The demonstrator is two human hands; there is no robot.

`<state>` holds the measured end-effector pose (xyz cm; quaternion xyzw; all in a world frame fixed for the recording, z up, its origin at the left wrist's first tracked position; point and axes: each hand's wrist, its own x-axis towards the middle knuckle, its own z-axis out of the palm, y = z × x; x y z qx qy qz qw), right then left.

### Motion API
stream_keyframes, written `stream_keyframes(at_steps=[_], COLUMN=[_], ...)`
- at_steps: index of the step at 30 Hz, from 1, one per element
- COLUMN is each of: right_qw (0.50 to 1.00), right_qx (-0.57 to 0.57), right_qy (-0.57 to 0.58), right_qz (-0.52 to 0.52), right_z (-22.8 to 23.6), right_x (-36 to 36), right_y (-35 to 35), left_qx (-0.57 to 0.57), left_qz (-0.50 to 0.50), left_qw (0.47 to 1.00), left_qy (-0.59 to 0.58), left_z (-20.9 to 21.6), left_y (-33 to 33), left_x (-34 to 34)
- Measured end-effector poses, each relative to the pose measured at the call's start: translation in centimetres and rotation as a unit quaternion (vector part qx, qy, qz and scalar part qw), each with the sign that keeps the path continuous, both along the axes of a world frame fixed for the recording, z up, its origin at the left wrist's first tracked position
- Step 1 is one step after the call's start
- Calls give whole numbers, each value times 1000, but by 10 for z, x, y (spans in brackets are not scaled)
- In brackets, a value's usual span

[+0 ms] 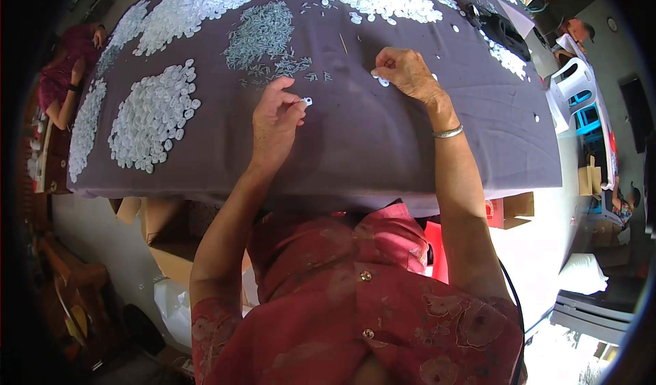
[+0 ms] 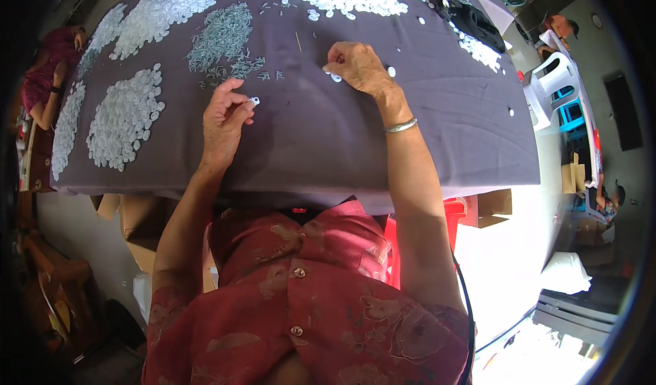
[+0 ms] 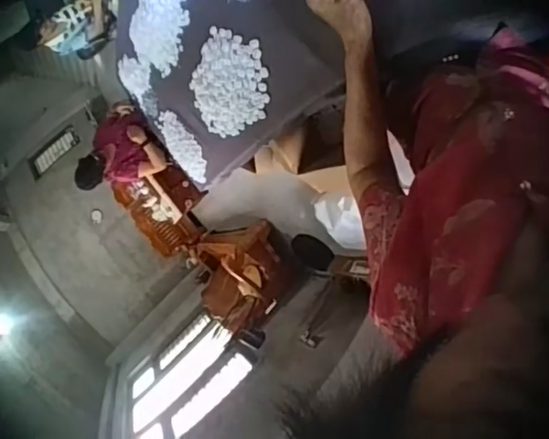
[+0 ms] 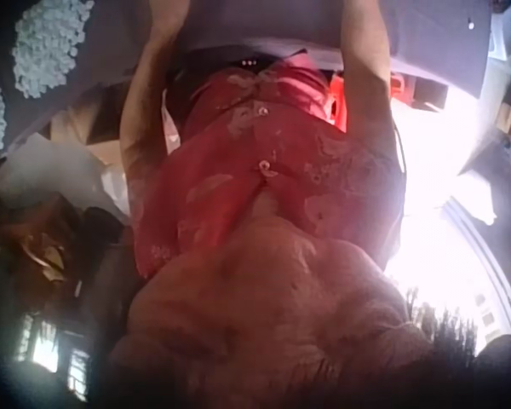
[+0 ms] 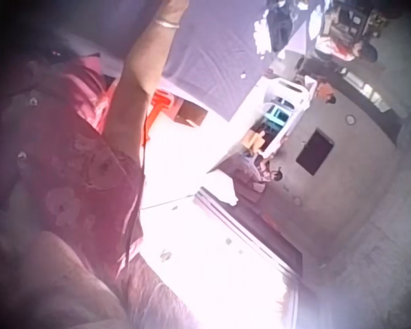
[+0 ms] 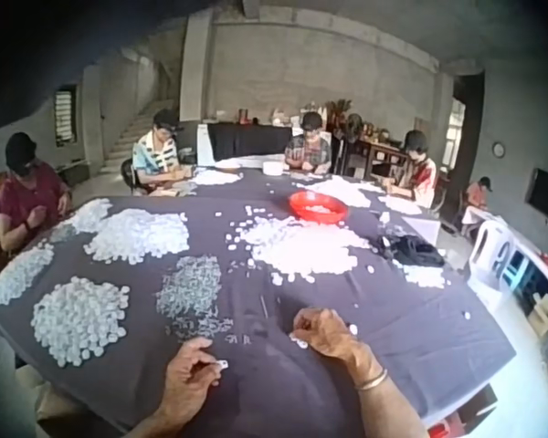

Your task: Assembling small white plastic buttons or components using a thin needle or wire on a workspace table.

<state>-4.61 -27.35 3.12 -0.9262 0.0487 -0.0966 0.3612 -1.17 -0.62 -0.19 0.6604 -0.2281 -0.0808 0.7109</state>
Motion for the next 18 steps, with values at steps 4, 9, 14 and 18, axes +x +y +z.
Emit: stream_keyframes(at_steps=[4, 9, 14, 18], right_qw=[999, 999, 957, 887], right_qx=[-29, 24, 287, 457], right_qy=[-5, 2, 10, 33], right_qz=[24, 49, 51, 56], right_z=[5, 3, 0, 1], right_x=[-1, 1, 8, 8], right_y=[7, 12, 39, 63], left_qx=[-5, -14, -14, -28], left_qz=[-4, 0, 15, 0], left_qw=[1000, 1000, 999, 999], left_qy=[3, 11, 26, 33], left_z=[-1, -2, 0, 3], left_y=[0, 3, -1, -3], left_x=[1, 2, -1, -3])
